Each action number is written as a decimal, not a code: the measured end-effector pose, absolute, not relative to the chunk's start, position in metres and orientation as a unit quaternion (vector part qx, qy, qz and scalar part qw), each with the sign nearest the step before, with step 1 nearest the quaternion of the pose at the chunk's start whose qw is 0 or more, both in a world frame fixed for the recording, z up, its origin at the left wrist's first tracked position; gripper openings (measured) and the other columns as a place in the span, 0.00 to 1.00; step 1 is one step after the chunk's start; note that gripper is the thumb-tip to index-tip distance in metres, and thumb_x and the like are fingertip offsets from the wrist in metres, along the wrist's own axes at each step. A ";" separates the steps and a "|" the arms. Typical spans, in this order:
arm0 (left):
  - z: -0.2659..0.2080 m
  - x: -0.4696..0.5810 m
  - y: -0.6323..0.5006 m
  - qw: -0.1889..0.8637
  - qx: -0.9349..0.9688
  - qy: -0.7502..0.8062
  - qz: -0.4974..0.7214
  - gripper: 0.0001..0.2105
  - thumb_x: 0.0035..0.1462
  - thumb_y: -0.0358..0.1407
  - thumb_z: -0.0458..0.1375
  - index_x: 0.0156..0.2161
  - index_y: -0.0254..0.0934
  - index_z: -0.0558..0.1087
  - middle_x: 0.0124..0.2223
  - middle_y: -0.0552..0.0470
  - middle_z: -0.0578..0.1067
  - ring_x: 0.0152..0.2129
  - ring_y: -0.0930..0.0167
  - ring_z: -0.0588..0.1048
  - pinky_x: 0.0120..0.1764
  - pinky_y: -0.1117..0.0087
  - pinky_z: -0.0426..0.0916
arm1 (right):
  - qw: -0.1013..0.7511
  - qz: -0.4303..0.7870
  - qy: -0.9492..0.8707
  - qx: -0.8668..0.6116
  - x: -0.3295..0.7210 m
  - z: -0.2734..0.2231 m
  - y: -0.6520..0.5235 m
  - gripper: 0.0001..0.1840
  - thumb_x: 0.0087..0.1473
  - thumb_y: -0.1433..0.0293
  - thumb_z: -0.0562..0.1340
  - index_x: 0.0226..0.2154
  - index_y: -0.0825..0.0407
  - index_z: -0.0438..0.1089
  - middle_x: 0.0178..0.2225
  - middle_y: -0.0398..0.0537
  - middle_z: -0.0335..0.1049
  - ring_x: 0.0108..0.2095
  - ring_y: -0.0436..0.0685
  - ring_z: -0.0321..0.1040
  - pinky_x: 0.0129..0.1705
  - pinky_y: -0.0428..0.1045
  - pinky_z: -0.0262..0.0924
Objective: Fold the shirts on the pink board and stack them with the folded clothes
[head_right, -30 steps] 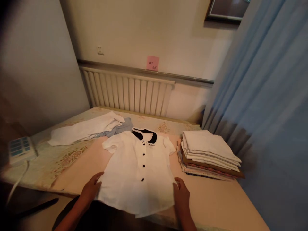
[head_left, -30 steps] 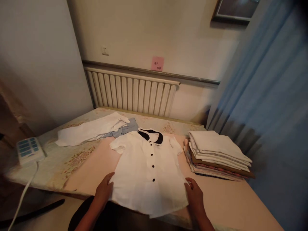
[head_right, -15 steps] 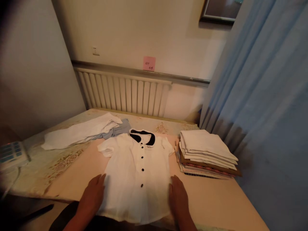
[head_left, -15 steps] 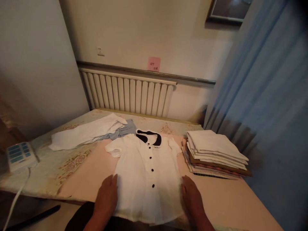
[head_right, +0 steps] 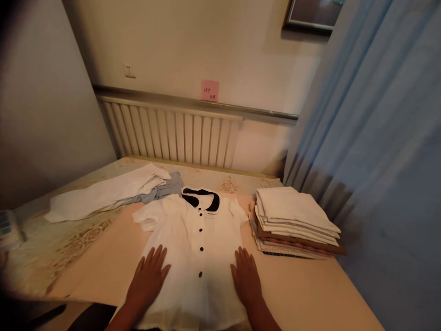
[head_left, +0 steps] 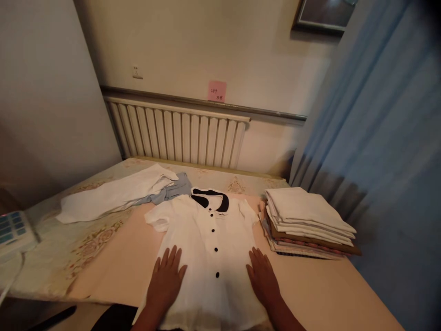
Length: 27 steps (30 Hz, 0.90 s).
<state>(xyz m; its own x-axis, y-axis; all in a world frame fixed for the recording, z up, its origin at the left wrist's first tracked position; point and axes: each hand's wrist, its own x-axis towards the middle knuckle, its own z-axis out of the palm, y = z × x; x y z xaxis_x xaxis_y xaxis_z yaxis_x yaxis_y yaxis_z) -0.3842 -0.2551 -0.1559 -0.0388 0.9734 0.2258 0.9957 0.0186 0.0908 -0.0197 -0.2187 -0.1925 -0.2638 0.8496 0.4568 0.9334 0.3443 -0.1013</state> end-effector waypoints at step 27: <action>-0.170 -0.382 -0.159 0.014 -0.691 -0.692 -0.207 0.22 0.61 0.37 0.44 0.56 0.34 0.69 0.61 0.42 0.66 0.61 0.57 0.58 0.61 0.50 0.49 | 0.189 0.088 -0.667 -0.715 -0.089 -0.063 0.034 0.16 0.57 0.71 0.51 0.34 0.55 0.74 0.26 0.45 0.75 0.25 0.49 0.70 0.28 0.42 0.57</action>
